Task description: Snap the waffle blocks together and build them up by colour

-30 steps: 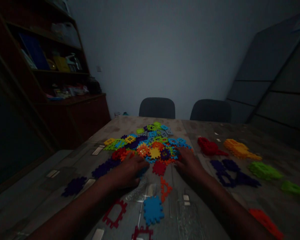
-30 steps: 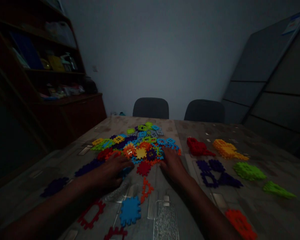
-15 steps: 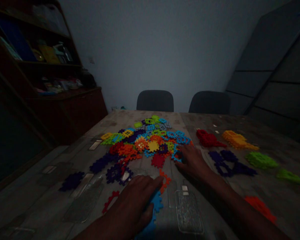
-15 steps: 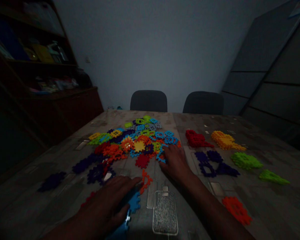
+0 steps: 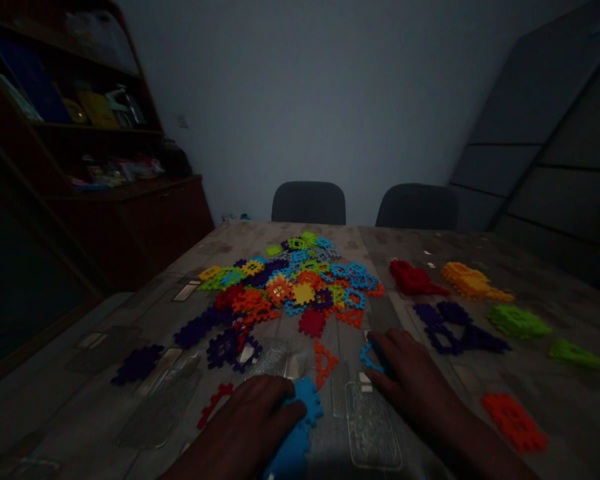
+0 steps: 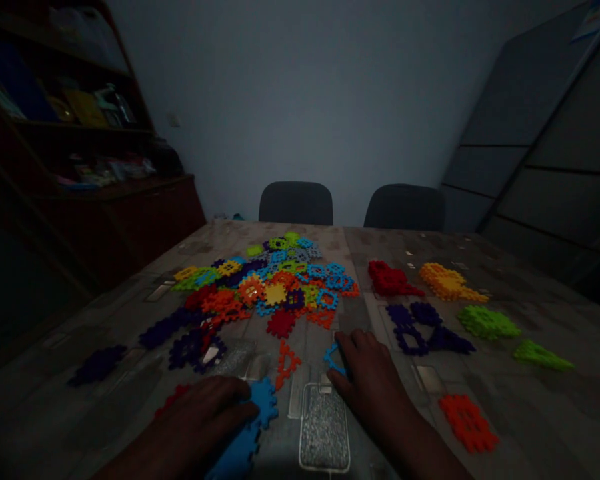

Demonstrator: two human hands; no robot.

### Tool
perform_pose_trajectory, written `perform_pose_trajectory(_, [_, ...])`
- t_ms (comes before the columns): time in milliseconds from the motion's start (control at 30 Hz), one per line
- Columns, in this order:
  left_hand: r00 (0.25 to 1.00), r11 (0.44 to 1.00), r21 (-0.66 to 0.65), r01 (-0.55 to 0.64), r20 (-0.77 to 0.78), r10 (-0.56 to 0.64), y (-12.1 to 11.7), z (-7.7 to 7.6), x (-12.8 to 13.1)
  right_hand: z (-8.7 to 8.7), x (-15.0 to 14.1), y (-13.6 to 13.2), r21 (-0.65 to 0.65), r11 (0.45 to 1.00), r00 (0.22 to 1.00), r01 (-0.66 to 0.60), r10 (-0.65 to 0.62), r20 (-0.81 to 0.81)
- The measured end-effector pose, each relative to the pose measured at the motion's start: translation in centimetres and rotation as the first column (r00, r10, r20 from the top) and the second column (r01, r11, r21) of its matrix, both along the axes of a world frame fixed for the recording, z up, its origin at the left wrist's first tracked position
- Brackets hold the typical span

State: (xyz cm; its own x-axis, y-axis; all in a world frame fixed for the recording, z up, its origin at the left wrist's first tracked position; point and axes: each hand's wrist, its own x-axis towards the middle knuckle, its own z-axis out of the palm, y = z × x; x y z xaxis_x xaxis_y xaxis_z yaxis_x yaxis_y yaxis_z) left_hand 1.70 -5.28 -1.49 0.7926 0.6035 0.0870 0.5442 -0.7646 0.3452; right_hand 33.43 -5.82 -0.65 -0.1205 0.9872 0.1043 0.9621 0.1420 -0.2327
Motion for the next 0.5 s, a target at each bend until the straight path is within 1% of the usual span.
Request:
perform_pose_trajectory(67, [1.0, 0.999, -0.033, -0.004, -0.007, 0.004, -0.1, 0.8, 0.2, 0.2, -0.5, 0.2, 0.006, 1.0, 1.0, 0.009, -0.009, -0.001])
perform_pose_trajectory(200, [0.997, 0.994, -0.084, -0.066, 0.02, 0.068, -0.5, 3.3, 0.5, 0.5, -0.6, 0.1, 0.003, 1.0, 1.0, 0.022, -0.022, -0.019])
perform_pose_trajectory(267, [0.997, 0.994, -0.091, -0.064, 0.042, 0.068, -0.6, 4.3, 0.5, 0.7, 0.2, 0.0, -0.04, 0.999, 0.997, 0.014, -0.017, -0.08])
perform_pose_trajectory(367, [0.992, 0.995, -0.059, -0.076, 0.094, 0.082, -0.6, 5.3, 0.4, 1.0, 2.0, -0.2, -0.123, 0.992, 0.979, -0.038, 0.012, -0.204])
perform_pose_trajectory(433, [0.991, 0.994, -0.06, -0.088, 0.095, 0.093, -0.7, 5.8, 0.3, 0.9, 3.0, -0.4, -0.153, 0.986, 0.972, -0.062, 0.025, -0.233])
perform_pose_trajectory(500, [0.996, 0.995, -0.079, -0.064, 0.058, 0.069, -0.9, 6.1, 0.2, 0.5, 3.6, -0.5, -0.145, 0.987, 0.975, -0.065, 0.032, -0.221])
